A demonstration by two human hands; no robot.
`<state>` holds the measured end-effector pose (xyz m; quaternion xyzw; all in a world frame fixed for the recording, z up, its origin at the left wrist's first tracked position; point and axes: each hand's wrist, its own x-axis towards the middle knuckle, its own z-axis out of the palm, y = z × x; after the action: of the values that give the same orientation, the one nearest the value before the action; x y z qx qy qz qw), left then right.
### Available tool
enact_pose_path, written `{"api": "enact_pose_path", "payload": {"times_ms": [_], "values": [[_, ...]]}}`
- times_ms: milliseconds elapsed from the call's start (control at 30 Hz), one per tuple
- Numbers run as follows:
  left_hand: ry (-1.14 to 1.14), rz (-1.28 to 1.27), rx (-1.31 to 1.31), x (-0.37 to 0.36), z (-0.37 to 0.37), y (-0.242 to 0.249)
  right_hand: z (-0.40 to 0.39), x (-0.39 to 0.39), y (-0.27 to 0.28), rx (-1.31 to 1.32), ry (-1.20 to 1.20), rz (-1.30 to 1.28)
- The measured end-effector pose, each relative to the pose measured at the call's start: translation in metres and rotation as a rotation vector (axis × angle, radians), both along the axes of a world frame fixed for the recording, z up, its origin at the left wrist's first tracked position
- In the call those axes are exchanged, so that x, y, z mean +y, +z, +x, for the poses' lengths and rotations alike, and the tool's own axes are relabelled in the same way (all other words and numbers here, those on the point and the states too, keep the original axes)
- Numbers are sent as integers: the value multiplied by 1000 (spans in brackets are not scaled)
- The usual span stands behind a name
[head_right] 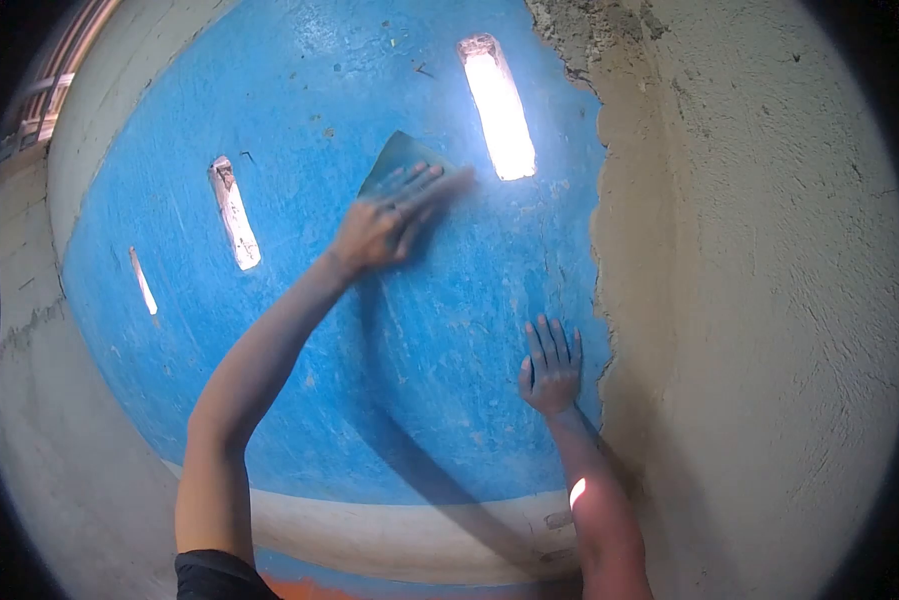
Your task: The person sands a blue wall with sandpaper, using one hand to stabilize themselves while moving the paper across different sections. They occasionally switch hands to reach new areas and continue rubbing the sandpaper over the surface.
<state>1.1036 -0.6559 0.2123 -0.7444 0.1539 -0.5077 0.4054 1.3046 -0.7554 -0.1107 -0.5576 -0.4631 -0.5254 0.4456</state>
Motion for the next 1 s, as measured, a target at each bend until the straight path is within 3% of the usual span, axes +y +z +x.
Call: {"api": "enact_pose_path", "payload": {"times_ms": [33,100,167,200,267,300,367,467,567,600,733,800,867,1000], "values": [[8,-7,59,0,-4,-1,0,0,0,-1,-2,-3],[159,-667,-273,-5,-13,21,0,0,0,2,-13,-4],[-166,-563,-430,-10,-5,31,-2,1,-2,6,-14,-5],[-102,-581,-388,-16,3,22,0,1,0,0,-17,-5],[67,-203,-175,-15,13,-12,1,-1,0,-4,-6,-8],[97,-171,-37,-1,20,-35,0,0,0,0,-3,-3],[182,-225,23,-8,20,-53,0,-1,0,-3,7,8],[48,-441,-111,-24,14,-37,0,-2,1,0,12,3],[78,-378,-300,-12,23,-13,1,-2,-1,5,9,-8],[69,-214,-334,-14,28,-5,1,-2,-1,6,10,-9],[152,-160,-376,-20,66,19,0,-1,-1,2,13,-1],[199,-308,-398,-27,85,15,0,-2,0,7,13,-3],[238,-382,-404,-37,92,6,2,-2,-1,17,25,-5],[251,-335,-160,-32,95,-73,3,-3,-4,32,64,-45]]}}
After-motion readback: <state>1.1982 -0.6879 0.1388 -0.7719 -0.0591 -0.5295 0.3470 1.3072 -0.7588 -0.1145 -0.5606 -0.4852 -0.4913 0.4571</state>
